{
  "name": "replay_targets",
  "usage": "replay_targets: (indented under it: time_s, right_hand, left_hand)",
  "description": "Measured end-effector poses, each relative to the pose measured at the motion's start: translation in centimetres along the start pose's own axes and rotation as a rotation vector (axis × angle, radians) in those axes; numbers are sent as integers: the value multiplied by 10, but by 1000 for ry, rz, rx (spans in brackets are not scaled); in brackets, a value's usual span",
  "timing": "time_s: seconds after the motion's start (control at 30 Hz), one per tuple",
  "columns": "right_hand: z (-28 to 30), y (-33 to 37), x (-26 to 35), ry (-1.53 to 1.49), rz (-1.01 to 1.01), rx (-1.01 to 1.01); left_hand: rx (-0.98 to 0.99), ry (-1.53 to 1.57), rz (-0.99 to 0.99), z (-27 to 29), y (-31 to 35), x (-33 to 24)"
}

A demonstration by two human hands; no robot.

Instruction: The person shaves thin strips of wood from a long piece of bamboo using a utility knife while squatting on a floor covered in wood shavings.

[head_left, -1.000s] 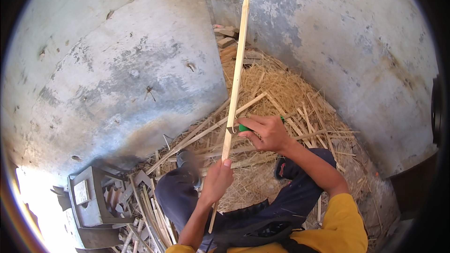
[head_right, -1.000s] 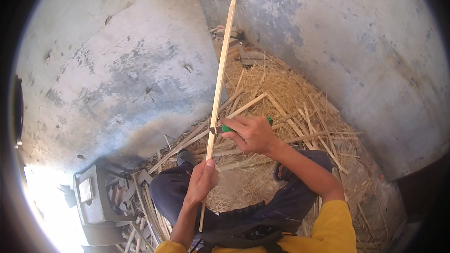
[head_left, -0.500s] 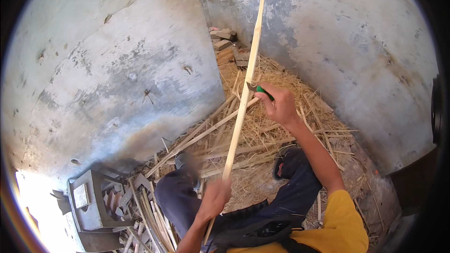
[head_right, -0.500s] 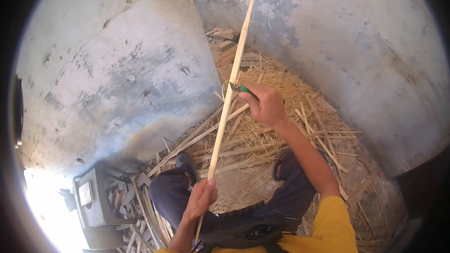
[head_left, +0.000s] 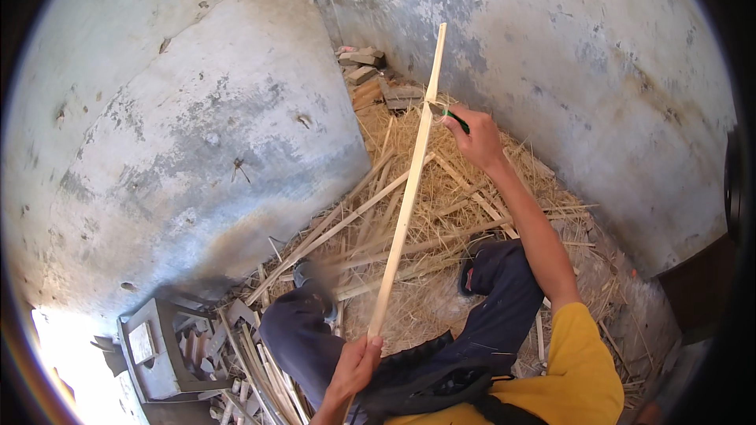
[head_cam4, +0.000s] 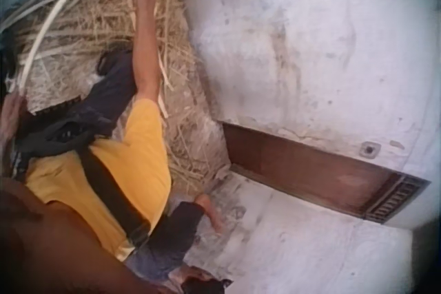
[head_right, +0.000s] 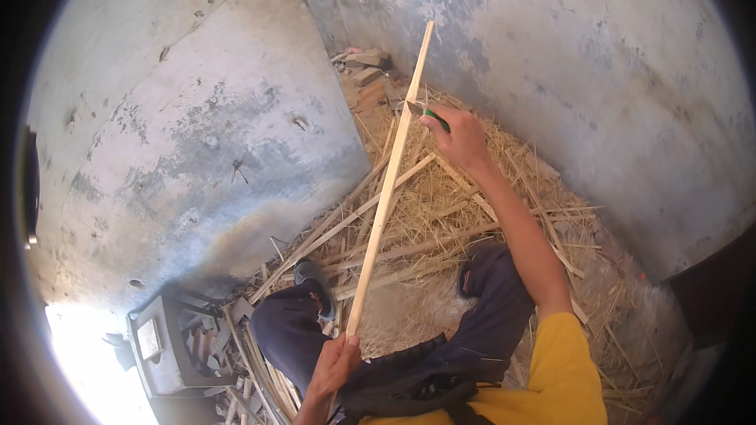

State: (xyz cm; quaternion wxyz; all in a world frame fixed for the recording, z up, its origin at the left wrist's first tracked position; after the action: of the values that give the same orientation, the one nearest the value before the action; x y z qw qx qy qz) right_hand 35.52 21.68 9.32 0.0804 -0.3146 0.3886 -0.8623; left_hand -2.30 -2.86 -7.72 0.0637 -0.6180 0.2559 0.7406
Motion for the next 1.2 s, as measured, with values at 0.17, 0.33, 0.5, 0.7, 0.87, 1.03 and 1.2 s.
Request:
replay_targets:
  time_s: [0.17, 0.33, 0.5, 0.7, 0.87, 1.03, 1.2]
  right_hand:
    - [-46, 24, -25, -944, -669, 383]
    - [-35, 30, -31, -446, -651, 417]
    - [-65, 94, -54, 642, -328, 1171]
    - [-46, 68, -11, 352, -323, 708]
    - [-26, 41, 62, -224, -158, 413]
    - [-28, 71, 150, -500, 228, 403]
    - [-32, 102, 195, -543, 350, 469]
  left_hand:
    - [-96, -81, -33, 13, -7, 2]
    - [-320, -219, -164, 29, -22, -27]
    - [-425, -274, -231, 38, -35, -44]
    - [-406, -215, -250, 28, -46, -55]
    - [-347, -142, -263, 19, -53, -69]
    - [-323, -110, -270, 19, -58, -84]
    - [-309, 23, -293, 21, -60, -102]
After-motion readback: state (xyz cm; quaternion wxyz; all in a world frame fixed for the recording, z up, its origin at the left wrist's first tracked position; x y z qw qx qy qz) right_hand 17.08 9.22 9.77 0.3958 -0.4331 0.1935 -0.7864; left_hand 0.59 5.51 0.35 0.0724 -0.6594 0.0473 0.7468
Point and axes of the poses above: each hand's wrist, its own y-axis away from the middle knuckle, its own z-axis out of the back of the hand, x = y × z, the point moved 10 cm from there along -y, towards the middle knuckle, and after that the axes turned 3 degrees about -z, right-handed, at the moved point
